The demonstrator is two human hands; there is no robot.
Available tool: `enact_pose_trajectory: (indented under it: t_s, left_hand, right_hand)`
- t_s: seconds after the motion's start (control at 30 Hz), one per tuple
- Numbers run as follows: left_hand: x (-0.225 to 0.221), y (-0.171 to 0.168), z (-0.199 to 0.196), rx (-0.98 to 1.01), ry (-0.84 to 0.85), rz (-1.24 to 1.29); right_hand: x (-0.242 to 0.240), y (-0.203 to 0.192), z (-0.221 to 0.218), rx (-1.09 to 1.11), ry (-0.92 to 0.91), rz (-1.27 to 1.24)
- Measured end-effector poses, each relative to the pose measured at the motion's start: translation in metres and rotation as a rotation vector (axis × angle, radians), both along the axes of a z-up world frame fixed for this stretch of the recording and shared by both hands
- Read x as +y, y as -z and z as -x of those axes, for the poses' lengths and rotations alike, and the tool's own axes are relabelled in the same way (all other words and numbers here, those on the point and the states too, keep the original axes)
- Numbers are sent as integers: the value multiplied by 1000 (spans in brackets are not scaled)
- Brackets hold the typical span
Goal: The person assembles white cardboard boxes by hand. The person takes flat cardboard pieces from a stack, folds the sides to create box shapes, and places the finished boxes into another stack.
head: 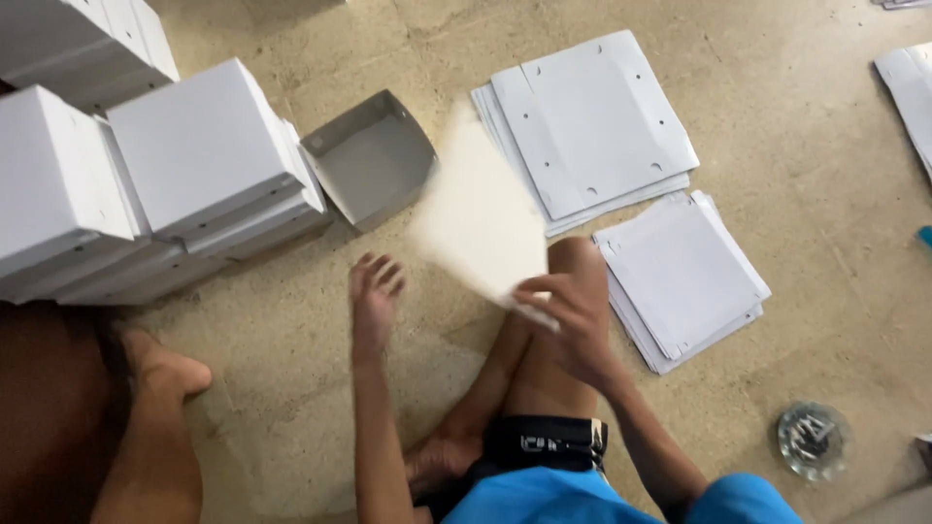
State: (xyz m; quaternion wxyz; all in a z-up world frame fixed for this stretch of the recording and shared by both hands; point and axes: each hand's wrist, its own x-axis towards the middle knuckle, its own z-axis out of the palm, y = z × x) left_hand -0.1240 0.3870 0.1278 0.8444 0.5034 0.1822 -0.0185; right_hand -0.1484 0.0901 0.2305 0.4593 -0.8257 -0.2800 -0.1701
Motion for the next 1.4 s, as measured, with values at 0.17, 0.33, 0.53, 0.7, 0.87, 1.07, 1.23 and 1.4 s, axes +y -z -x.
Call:
enact_pose_trajectory:
  t_s: [0.17,0.33,0.53,0.7,0.87,1.07,1.23,1.4]
  left_hand:
    - [81,67,106,85,-175,138]
    - [84,67,121,466,-162,128]
    - [88,101,130,214,-388,-129]
    - [89,81,133,168,-146,-410]
    - [85,71,136,295,-51,-501]
    - [77,120,135,263,-178,-433]
    - [78,124,136,216,-127,-490]
    - [80,130,135,250,-84,-541]
  right_hand:
    - [84,114,3,103,-410,295]
    - [109,204,22,320,-510,594]
    - [139,219,24,401,-347,745]
    - [143,208,27,441,-256,724]
    - [159,210,41,340,-230,677]
    - [210,212,62,274,-323,516]
    - [214,224,65,218,-318,343]
    - [215,222,65,265,-316,269]
